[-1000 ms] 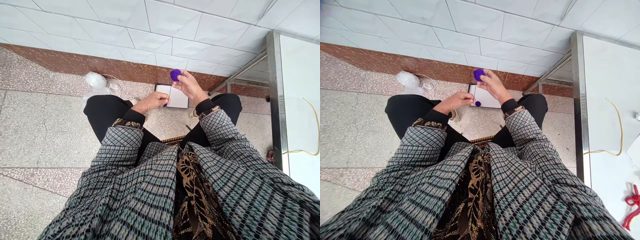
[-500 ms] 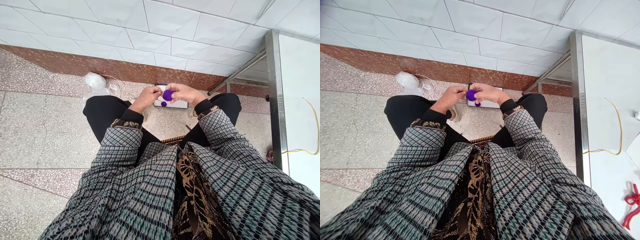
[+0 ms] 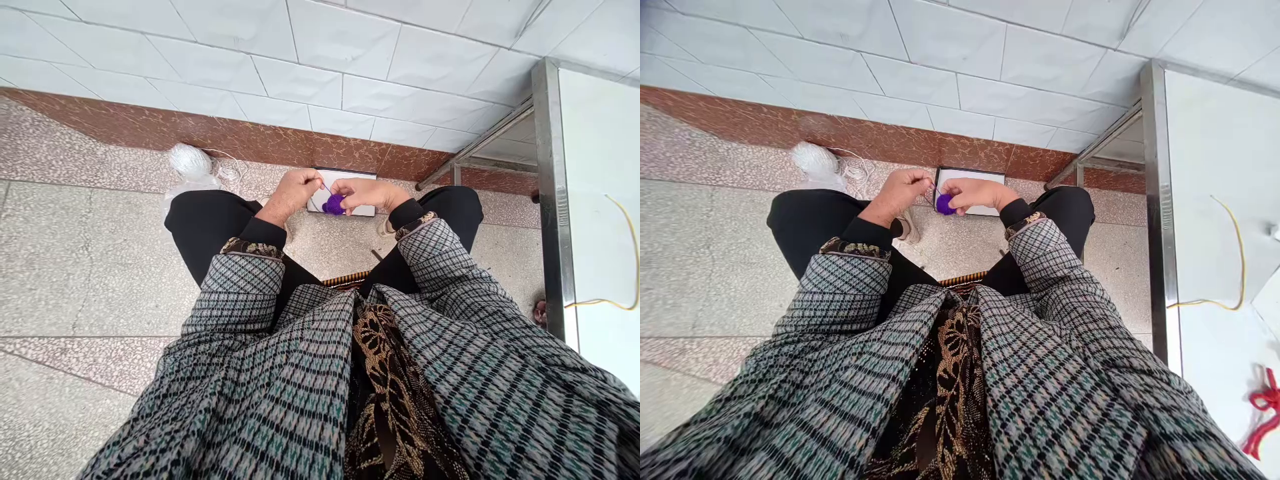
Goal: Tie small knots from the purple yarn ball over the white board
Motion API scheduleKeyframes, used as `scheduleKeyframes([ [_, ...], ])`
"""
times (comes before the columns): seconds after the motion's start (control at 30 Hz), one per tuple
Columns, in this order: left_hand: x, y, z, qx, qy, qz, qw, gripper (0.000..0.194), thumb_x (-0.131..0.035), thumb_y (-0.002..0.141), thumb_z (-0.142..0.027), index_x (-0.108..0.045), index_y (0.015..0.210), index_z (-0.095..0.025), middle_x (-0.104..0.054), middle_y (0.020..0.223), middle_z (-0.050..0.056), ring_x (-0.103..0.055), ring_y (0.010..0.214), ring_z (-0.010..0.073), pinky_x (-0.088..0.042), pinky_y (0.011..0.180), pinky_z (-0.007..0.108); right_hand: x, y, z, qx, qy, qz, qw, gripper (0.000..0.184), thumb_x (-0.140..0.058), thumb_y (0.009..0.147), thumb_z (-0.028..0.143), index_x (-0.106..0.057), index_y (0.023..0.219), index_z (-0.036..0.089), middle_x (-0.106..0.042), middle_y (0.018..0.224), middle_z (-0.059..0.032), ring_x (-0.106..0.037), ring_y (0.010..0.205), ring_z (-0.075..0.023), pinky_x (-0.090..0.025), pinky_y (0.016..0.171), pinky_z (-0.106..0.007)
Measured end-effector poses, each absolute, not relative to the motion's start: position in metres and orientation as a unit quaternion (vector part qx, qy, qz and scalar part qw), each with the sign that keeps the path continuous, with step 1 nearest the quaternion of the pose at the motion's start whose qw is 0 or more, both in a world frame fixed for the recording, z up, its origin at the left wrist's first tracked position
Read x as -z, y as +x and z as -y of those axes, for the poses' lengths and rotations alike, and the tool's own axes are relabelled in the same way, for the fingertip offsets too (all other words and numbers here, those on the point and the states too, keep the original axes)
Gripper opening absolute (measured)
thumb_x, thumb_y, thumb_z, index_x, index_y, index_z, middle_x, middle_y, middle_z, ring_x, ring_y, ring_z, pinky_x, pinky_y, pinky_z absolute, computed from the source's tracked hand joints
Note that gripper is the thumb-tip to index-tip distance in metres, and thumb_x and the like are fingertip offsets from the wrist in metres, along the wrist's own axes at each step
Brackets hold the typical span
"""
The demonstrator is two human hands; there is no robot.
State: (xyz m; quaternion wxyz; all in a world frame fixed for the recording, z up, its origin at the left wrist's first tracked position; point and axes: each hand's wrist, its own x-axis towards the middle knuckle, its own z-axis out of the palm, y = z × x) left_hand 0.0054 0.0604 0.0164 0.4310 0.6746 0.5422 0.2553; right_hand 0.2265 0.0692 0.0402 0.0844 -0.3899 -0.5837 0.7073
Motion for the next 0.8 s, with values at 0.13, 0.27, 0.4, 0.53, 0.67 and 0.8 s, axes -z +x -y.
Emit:
scheduleKeyframes([
  [0.13,-0.01,0.006,-0.062,-0.216,0.673,-0.558,0.435,0.013,-0.059,0.085,-0.018,-0.067,0.076,-0.016,-0.057,0.067,-0.001,-0.046,0.066,0.0143,-0.038,0.07,0.03,-0.04,0.232,-0.074,-0.759,-0.349,0.506,0.214,0.033,-0.071,0.082,0.003,-0.056,0.107,0.018,-0.067,0.096,-0.0004,-0.064,0.075,-0.0099,-0.061,0.073,-0.022],
  [0.27,-0.006,0.014,-0.057,-0.118,0.722,-0.467,0.496,0.015,-0.059,0.086,-0.021,-0.07,0.076,-0.017,-0.06,0.067,-0.001,-0.049,0.064,0.014,-0.039,0.071,0.03,-0.037,0.229,-0.079,-0.743,-0.384,0.47,0.282,0.035,-0.067,0.088,0.008,-0.053,0.117,0.02,-0.064,0.096,0.0019,-0.06,0.072,-0.0088,-0.06,0.074,-0.023],
  [0.4,-0.008,0.019,-0.053,-0.064,0.75,-0.373,0.542,0.017,-0.06,0.087,-0.024,-0.071,0.077,-0.018,-0.062,0.067,-0.002,-0.051,0.062,0.0132,-0.04,0.069,0.028,-0.032,0.222,-0.08,-0.669,-0.478,0.498,0.275,0.032,-0.065,0.088,0.002,-0.056,0.113,0.021,-0.064,0.093,0.002,-0.056,0.066,-0.0083,-0.057,0.068,-0.02],
  [0.53,-0.015,0.015,-0.052,-0.142,0.746,-0.414,0.502,0.018,-0.059,0.088,-0.024,-0.072,0.079,-0.017,-0.062,0.069,-0.001,-0.051,0.066,0.0138,-0.041,0.072,0.028,-0.027,0.22,-0.078,-0.583,-0.572,0.556,0.152,0.034,-0.067,0.081,-0.008,-0.058,0.099,0.019,-0.061,0.078,0.0024,-0.054,0.059,-0.0096,-0.048,0.054,-0.02],
  [0.67,-0.016,0.009,-0.057,-0.256,0.707,-0.508,0.421,0.016,-0.057,0.088,-0.02,-0.07,0.079,-0.016,-0.062,0.072,0.0,-0.051,0.072,0.0153,-0.041,0.074,0.029,-0.034,0.224,-0.071,-0.662,-0.461,0.589,0.058,0.036,-0.073,0.075,-0.008,-0.063,0.099,0.017,-0.067,0.085,0.0007,-0.061,0.063,-0.0098,-0.054,0.058,-0.021],
  [0.8,-0.011,0.009,-0.06,-0.245,0.689,-0.543,0.412,0.016,-0.057,0.087,-0.019,-0.067,0.075,-0.016,-0.057,0.066,-0.001,-0.048,0.067,0.0146,-0.039,0.07,0.029,-0.045,0.228,-0.072,-0.747,-0.367,0.51,0.216,0.037,-0.079,0.083,0.007,-0.056,0.109,0.02,-0.068,0.099,0.0003,-0.068,0.077,-0.01,-0.062,0.078,-0.025],
])
